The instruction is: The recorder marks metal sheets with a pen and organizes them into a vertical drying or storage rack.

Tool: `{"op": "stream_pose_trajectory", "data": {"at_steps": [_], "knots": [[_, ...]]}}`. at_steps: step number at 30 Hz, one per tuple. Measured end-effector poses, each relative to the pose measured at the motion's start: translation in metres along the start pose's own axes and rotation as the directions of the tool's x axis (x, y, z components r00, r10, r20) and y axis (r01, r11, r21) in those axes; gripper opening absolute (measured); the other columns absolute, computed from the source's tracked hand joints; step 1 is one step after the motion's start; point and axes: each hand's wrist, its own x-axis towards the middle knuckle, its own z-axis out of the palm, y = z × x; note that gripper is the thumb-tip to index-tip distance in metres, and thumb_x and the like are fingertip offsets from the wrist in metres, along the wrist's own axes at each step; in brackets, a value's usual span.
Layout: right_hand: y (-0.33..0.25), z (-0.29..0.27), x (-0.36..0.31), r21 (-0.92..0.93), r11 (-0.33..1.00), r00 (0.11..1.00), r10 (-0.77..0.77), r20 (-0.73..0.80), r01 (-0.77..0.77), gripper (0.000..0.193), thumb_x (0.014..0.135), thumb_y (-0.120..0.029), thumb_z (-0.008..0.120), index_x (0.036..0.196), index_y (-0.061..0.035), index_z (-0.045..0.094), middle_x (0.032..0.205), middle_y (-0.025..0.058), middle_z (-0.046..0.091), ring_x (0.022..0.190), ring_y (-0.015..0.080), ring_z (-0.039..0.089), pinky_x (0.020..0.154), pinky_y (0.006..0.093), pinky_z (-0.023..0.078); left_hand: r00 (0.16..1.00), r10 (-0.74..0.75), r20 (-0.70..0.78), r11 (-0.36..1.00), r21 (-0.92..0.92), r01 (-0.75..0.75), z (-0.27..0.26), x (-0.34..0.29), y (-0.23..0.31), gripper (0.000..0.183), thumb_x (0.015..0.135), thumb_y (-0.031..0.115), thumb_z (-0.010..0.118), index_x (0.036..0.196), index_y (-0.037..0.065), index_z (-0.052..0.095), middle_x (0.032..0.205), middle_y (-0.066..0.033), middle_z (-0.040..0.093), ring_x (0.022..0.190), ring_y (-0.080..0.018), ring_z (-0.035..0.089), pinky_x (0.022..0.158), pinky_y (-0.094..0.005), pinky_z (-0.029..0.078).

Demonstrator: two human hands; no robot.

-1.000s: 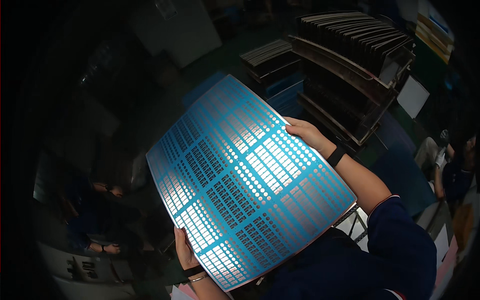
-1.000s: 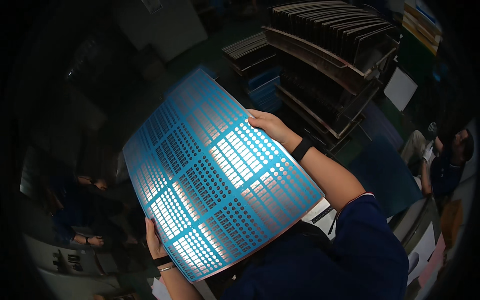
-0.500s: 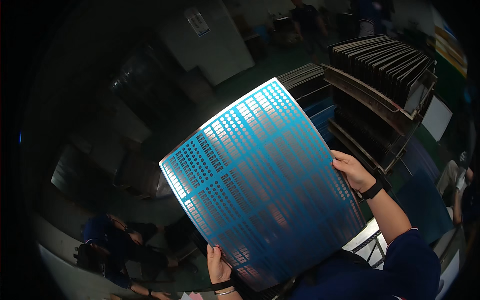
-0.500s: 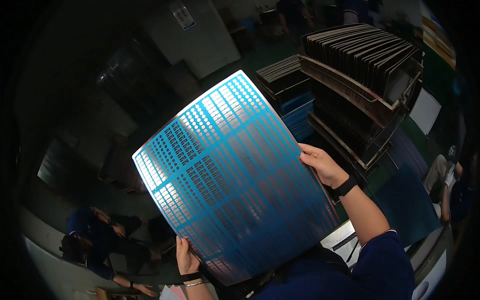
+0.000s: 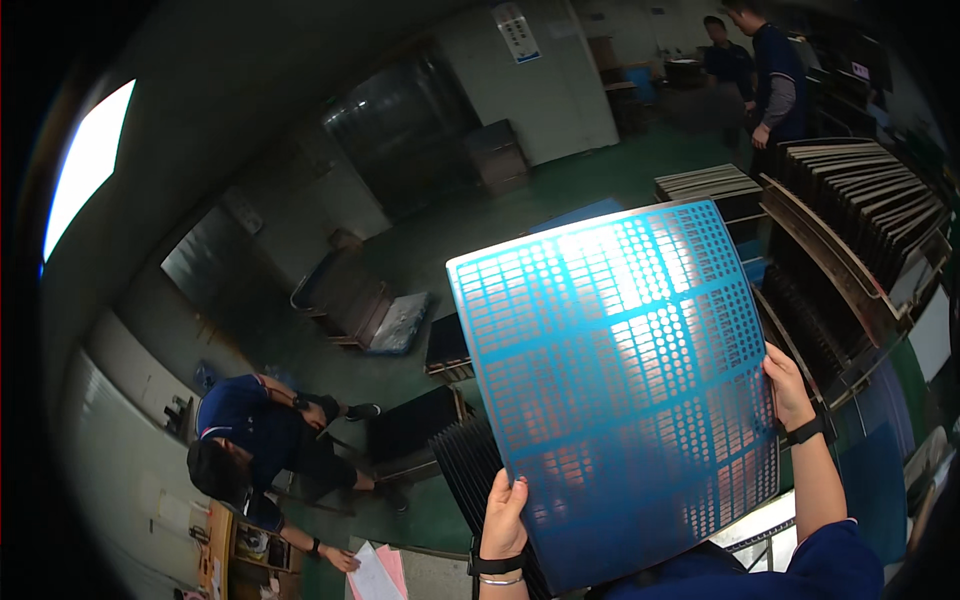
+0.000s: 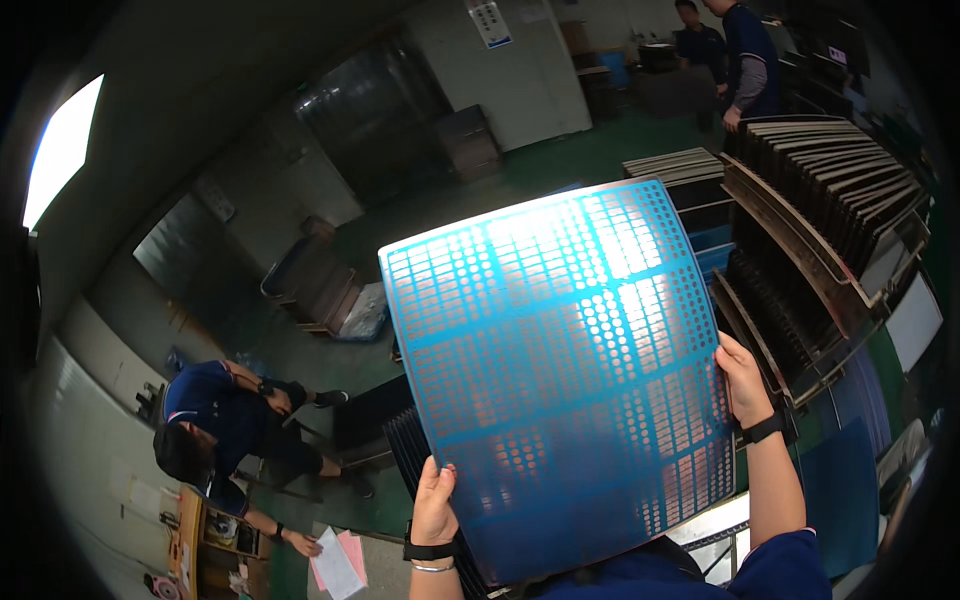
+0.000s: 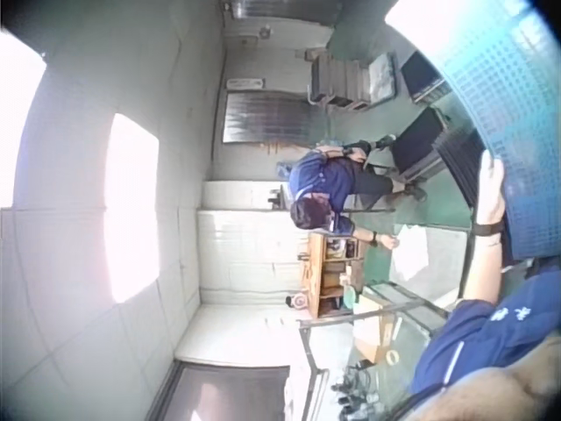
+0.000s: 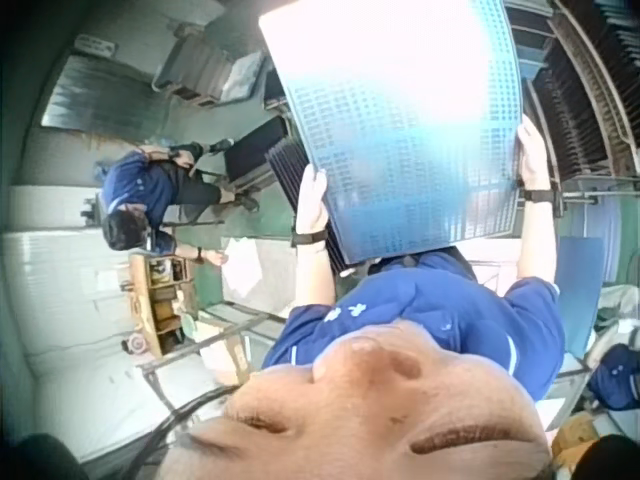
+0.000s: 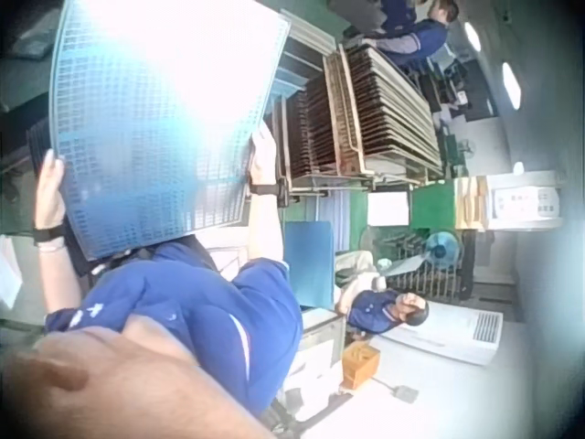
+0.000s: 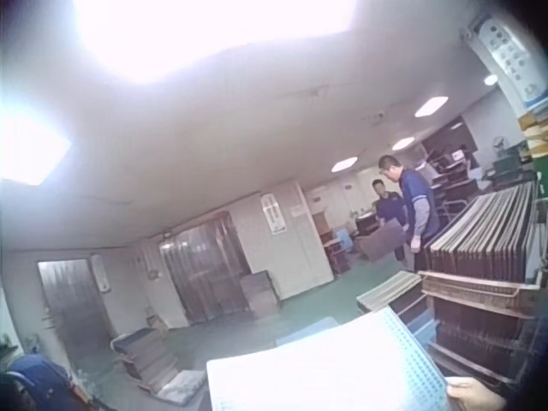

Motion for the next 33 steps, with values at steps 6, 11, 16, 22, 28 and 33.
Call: {"op": "stream_pose_trajectory", "data": {"at_steps": [6,11,16,22,28,33], "knots": [[0.007,-0.010,-0.003,0.040,0.999,0.999,0.017,0.037,-0.019,0.041,0.099,-0.013,0.047,0.136,0.0038,0.044,0.128,0.0113,0.058,0.113,0.0165,0.058,0.096,0.0289,0.046,0.996,-0.003,0.085,0.998,0.057,-0.002,0.009,-0.010,0.004,0.029,0.099,0.019,0.053,0.124,0.004,0.052,0.120,-0.0068,0.060,0.109,-0.0150,0.056,0.095,-0.0322,0.044],[0.012,-0.011,-0.002,0.005,1.000,0.999,0.029,0.015,-0.029,0.045,0.098,-0.016,0.049,0.138,0.0048,0.041,0.127,0.0122,0.058,0.109,0.0174,0.060,0.092,0.0290,0.050,0.999,-0.013,-0.035,0.998,0.064,0.015,0.010,-0.005,-0.004,0.028,0.099,0.021,0.051,0.122,0.004,0.053,0.116,-0.0052,0.061,0.106,-0.0132,0.057,0.094,-0.0309,0.044],[-0.007,-0.008,-0.034,0.194,0.954,0.963,0.190,0.190,-0.227,0.058,0.093,-0.022,0.059,0.139,0.0059,0.036,0.121,0.0151,0.060,0.101,0.0169,0.064,0.082,0.0275,0.055,0.998,-0.015,-0.054,0.997,-0.078,0.010,-0.018,0.015,-0.004,0.024,0.100,0.022,0.050,0.115,0.004,0.054,0.108,-0.0026,0.063,0.098,-0.0099,0.059,0.088,-0.0272,0.048],[-0.041,0.022,-0.058,-0.043,0.989,0.989,0.145,0.043,-0.143,0.049,0.092,-0.021,0.063,0.130,0.0035,0.045,0.112,0.0096,0.063,0.096,0.0137,0.063,0.083,0.0264,0.052,0.999,0.009,-0.052,0.992,-0.122,-0.015,-0.024,0.049,-0.013,0.032,0.102,0.024,0.046,0.125,0.002,0.051,0.111,-0.0059,0.063,0.099,-0.0116,0.061,0.085,-0.0279,0.051],[-0.089,0.081,-0.094,-0.368,0.923,0.992,-0.126,-0.021,0.110,0.037,0.095,-0.015,0.056,0.127,0.0016,0.049,0.111,0.0066,0.063,0.095,0.0114,0.060,0.087,0.0238,0.045,0.920,0.066,-0.387,0.822,0.543,0.170,-0.105,0.050,-0.058,0.034,0.102,0.022,0.044,0.125,0.002,0.056,0.108,-0.0117,0.067,0.099,-0.0181,0.064,0.084,-0.0312,0.052],[-0.096,0.111,-0.120,-0.493,0.856,0.983,-0.184,-0.009,0.156,0.037,0.096,-0.015,0.055,0.128,0.0033,0.049,0.112,0.0085,0.062,0.096,0.0109,0.059,0.087,0.0230,0.044,0.881,0.396,-0.258,0.192,0.962,0.195,-0.125,0.001,-0.169,0.028,0.087,0.013,0.062,0.115,0.011,0.064,0.121,-0.0135,0.060,0.122,-0.0309,0.051,0.102,-0.0416,0.039]]}}
